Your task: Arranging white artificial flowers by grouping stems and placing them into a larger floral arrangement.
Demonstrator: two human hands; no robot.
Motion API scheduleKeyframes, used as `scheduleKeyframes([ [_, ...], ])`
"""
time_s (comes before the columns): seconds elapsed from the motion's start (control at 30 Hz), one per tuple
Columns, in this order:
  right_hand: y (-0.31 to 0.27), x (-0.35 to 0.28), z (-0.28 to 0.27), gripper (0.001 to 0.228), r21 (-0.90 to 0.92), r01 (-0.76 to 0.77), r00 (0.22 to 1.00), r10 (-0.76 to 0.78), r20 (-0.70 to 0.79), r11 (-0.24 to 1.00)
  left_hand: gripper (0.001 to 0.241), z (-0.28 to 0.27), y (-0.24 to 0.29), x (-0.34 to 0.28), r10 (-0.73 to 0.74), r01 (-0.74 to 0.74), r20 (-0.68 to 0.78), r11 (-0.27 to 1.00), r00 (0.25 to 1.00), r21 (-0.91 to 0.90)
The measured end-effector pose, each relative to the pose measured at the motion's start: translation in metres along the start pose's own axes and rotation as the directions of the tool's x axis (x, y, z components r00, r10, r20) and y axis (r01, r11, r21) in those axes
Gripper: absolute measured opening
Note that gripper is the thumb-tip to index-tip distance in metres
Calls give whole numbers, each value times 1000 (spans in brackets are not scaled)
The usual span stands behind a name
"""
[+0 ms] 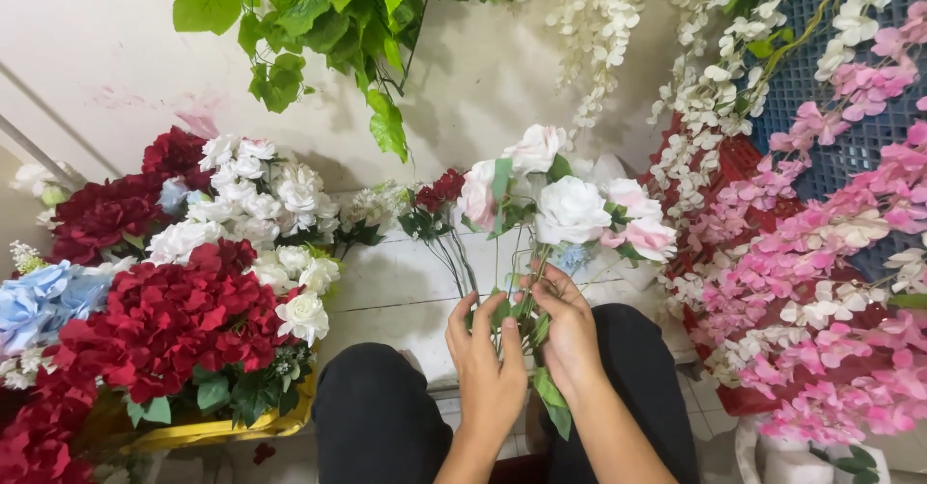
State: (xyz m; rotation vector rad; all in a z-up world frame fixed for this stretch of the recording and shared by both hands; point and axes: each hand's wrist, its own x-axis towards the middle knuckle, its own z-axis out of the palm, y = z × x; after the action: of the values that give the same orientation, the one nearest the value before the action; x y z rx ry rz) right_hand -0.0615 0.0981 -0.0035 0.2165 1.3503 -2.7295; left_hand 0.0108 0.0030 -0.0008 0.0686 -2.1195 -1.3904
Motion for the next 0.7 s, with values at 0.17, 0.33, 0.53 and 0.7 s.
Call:
scheduleKeyframes([
  [0.17, 2, 5, -6, 42, 27, -76, 993, 73, 98, 997, 52, 0, 0, 3, -138, 196, 270, 960, 953, -202],
  [0.33, -2, -4, 2, 40, -53, -31, 994, 36, 102, 998, 52, 3, -5, 3, -157, 229, 284, 942, 946, -245],
  [0.53, -8, -12, 7, 49, -611, 32, 998, -63, -30, 791, 45, -4, -8, 12, -344, 371, 205, 922, 916, -113],
  [0.7, 2, -1, -24, 53, -693, 181, 928, -355, -115, 698, 48, -10, 5, 19, -393, 396, 144, 918, 908, 11],
])
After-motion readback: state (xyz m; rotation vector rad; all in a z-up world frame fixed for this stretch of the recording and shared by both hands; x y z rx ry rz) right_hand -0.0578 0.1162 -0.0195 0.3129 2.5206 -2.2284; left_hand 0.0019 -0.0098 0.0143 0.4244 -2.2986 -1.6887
